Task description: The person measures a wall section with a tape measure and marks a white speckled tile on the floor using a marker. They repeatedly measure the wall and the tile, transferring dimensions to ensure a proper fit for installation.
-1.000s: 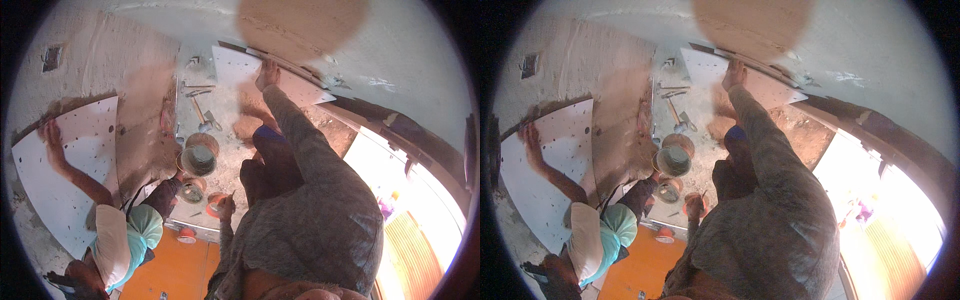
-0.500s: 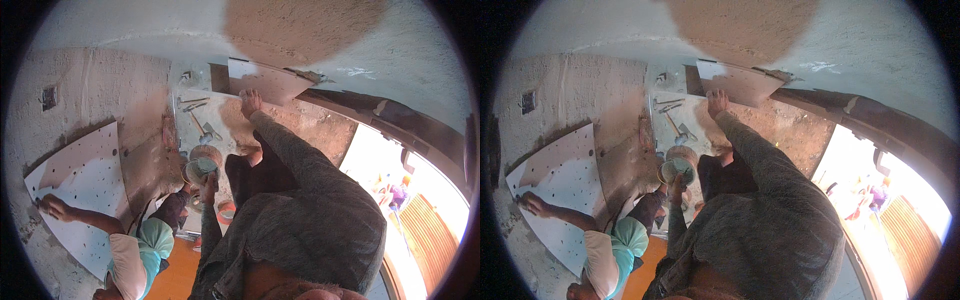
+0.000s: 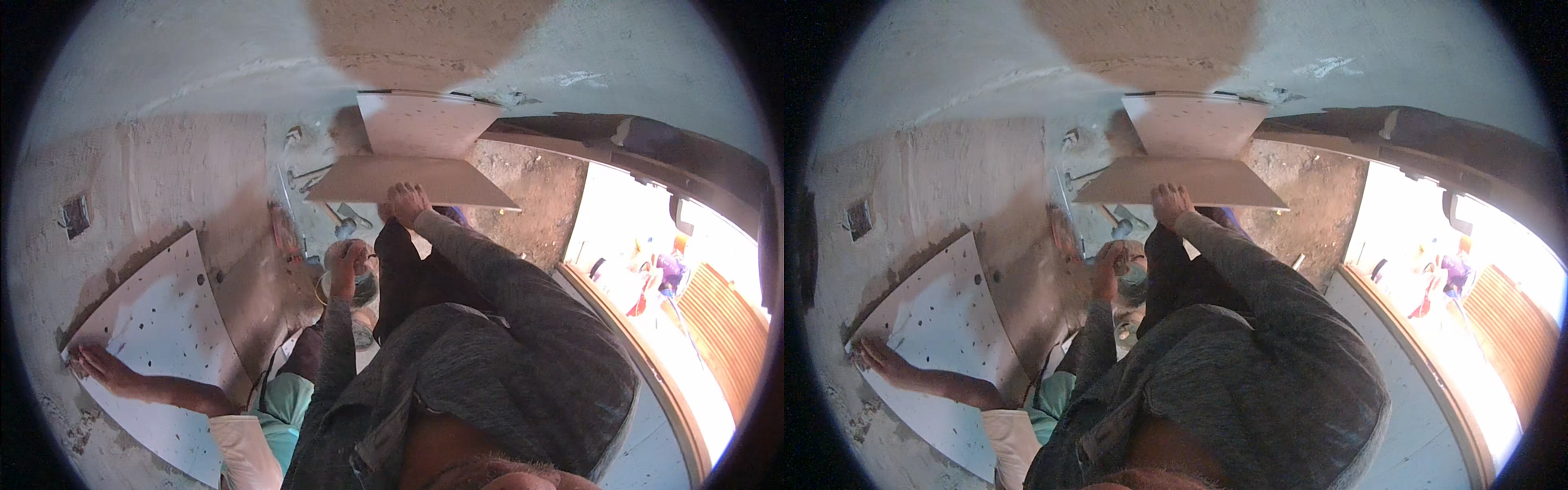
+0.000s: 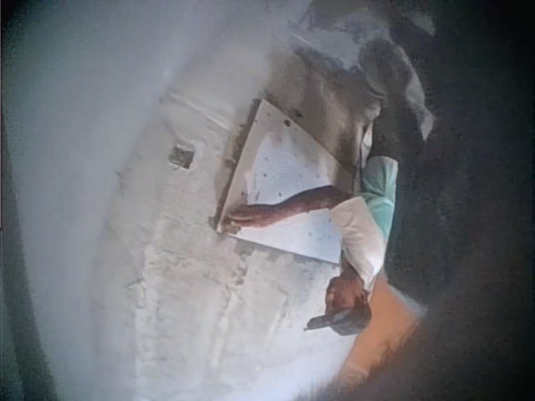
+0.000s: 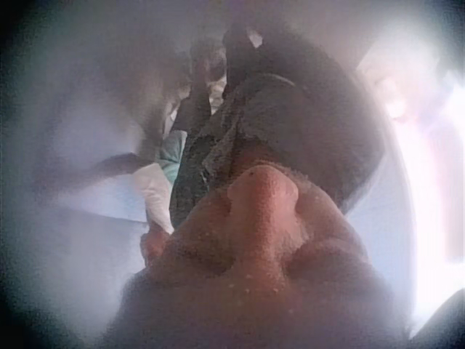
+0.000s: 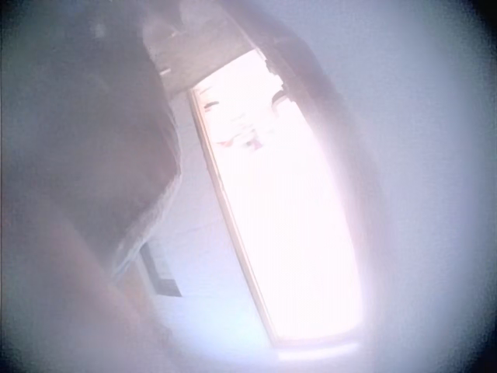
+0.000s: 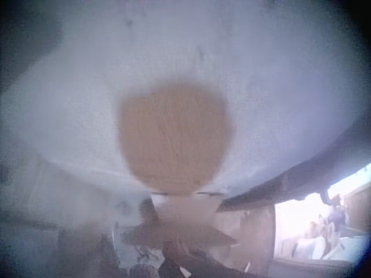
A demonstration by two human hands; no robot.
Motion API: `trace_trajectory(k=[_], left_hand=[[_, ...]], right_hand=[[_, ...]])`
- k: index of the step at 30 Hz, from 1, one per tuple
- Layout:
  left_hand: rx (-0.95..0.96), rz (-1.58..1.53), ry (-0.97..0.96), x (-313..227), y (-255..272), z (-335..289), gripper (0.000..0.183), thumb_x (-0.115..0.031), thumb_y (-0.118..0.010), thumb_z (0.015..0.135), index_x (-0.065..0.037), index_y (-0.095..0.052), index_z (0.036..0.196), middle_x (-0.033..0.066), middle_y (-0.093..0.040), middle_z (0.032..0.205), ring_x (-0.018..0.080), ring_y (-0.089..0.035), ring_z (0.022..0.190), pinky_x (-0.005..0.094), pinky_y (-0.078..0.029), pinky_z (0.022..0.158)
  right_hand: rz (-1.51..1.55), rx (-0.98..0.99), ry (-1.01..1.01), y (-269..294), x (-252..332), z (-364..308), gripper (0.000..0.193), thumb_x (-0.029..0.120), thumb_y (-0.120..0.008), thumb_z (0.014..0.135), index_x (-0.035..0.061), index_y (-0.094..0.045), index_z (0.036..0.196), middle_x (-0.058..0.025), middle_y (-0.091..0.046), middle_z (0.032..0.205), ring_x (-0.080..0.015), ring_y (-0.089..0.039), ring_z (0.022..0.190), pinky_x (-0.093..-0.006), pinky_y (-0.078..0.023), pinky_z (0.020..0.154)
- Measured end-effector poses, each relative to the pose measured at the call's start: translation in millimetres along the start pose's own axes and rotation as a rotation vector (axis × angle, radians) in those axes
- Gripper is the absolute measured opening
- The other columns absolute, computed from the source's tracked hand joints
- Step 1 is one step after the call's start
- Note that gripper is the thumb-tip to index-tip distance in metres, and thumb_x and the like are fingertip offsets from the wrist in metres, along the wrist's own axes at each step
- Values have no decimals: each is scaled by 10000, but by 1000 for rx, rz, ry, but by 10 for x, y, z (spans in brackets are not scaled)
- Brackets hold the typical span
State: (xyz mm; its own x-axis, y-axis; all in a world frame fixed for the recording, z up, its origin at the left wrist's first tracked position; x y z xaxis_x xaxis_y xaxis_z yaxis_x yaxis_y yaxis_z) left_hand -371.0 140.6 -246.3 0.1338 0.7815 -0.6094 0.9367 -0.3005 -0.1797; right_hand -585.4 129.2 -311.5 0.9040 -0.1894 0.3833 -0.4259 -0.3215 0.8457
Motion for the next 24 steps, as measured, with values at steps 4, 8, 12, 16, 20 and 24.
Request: trace_trajectory(k=[4, 8, 12, 16, 20, 24], left_hand=[[-26, 207, -101, -403, -54, 231, 260, -286, -703, 893, -36, -673, 955, -1, -612, 825, 113, -570, 746, 287, -472, 689], [-24, 261, -124, -376, 42, 535, 254, -278, -716, 877, -35, -668, 933, -2, -603, 816, 112, -565, 731, 291, -466, 662], [-42, 169, 67, -593, -246, 365, 247, -263, -706, 876, -25, -668, 931, 8, -608, 821, 138, -560, 778, 316, -458, 727], [-41, 370, -85, -388, -68, 663, 196, -234, -709, 873, -45, -661, 889, 6, -595, 812, 120, -544, 731, 300, -446, 655], [-61, 307, 7, -360, -117, 543, 179, -227, -715, 870, -64, -643, 859, 3, -587, 813, 115, -543, 725, 297, -444, 639], [-11, 293, 16, -559, -340, 491, 197, -242, -721, 874, -77, -615, 858, -15, -581, 812, 99, -545, 719, 279, -444, 622]], right_hand=[[77, 160, -16, -269, 140, -264, 389, 179, -599, 850, 73, -573, 1223, -127, -552, 1224, -320, -534, 1190, -482, -449, 1000], [96, 170, -41, -481, 227, -463, 396, 164, -621, 829, 88, -579, 1216, -123, -553, 1238, -309, -533, 1203, -489, -461, 994], [162, 192, -107, -529, 207, -493, 406, 152, -647, 811, 101, -592, 1211, -117, -561, 1246, -304, -539, 1203, -486, -471, 991], [334, 378, -182, -439, -15, -342, 361, 169, -618, 841, 71, -612, 1188, -143, -604, 1206, -306, -561, 1172, -467, -478, 988], [392, -14, -386, -168, -1464, 165, 290, 270, -587, 882, 73, -646, 1087, -143, -650, 1080, -312, -621, 1041, -458, -512, 876], [94, -405, -822, 27, -3790, 247, 327, 372, -555, 923, 76, -680, 986, -142, -696, 955, -319, -681, 909, -448, -547, 765]])
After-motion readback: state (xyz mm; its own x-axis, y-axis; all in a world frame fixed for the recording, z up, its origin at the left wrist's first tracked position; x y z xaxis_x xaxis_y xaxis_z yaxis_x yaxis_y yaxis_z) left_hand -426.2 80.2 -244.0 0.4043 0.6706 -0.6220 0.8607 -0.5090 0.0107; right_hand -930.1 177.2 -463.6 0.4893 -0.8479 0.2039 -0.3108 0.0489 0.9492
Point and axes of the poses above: each hand's wrist, its own z-axis towards the middle knuckle, its own y-axis out of the back of the hand, x = y × z, the point moved 8 cm from there along z, towards the middle knuckle
